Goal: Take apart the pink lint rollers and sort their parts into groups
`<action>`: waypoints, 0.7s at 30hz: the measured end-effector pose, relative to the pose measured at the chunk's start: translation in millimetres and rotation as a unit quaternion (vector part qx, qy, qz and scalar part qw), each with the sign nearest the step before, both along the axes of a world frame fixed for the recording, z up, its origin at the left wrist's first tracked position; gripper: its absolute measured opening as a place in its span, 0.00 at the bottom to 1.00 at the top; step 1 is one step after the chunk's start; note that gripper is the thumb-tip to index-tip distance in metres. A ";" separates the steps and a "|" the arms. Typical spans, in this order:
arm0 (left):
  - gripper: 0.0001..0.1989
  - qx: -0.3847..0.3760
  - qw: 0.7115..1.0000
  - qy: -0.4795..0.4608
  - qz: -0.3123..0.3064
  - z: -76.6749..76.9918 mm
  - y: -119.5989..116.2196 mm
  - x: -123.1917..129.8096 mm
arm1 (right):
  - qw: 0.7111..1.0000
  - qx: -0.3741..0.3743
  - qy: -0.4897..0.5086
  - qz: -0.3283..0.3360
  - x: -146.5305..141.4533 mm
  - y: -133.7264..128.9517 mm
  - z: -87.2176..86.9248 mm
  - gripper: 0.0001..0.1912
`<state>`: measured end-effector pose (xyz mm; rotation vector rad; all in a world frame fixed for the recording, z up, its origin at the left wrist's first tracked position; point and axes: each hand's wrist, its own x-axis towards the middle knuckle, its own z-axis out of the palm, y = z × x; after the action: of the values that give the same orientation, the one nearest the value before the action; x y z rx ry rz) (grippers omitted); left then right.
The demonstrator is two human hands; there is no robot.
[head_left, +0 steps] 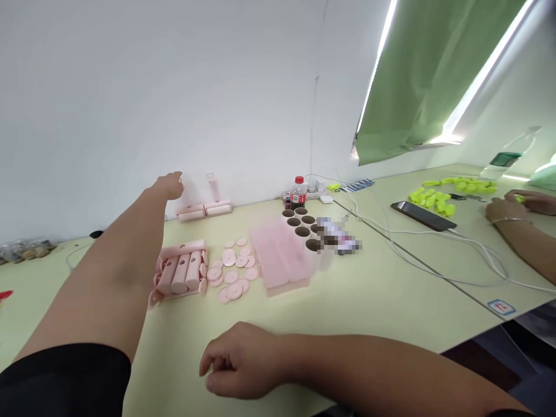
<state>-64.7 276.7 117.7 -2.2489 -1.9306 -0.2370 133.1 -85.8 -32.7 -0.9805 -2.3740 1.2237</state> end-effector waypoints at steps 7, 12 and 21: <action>0.19 -0.029 0.997 0.065 -0.001 10.7 -11.2 -5.3 | 1.000 -0.013 0.013 0.000 1.0 2.4 1.9 0.17; 0.07 0.049 0.997 0.043 -0.030 41.5 -48.4 -18.2 | 0.998 -0.020 0.057 -0.017 3.2 2.7 0.1 0.14; 0.09 0.343 0.868 -0.319 -0.163 81.6 -226.8 -25.1 | 0.941 0.038 0.263 -0.212 18.9 19.5 35.9 0.24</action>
<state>-89.8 49.9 199.3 -2.0727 -1.2865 -1.6003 152.0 -66.3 3.2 -0.9317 -1.6778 1.0516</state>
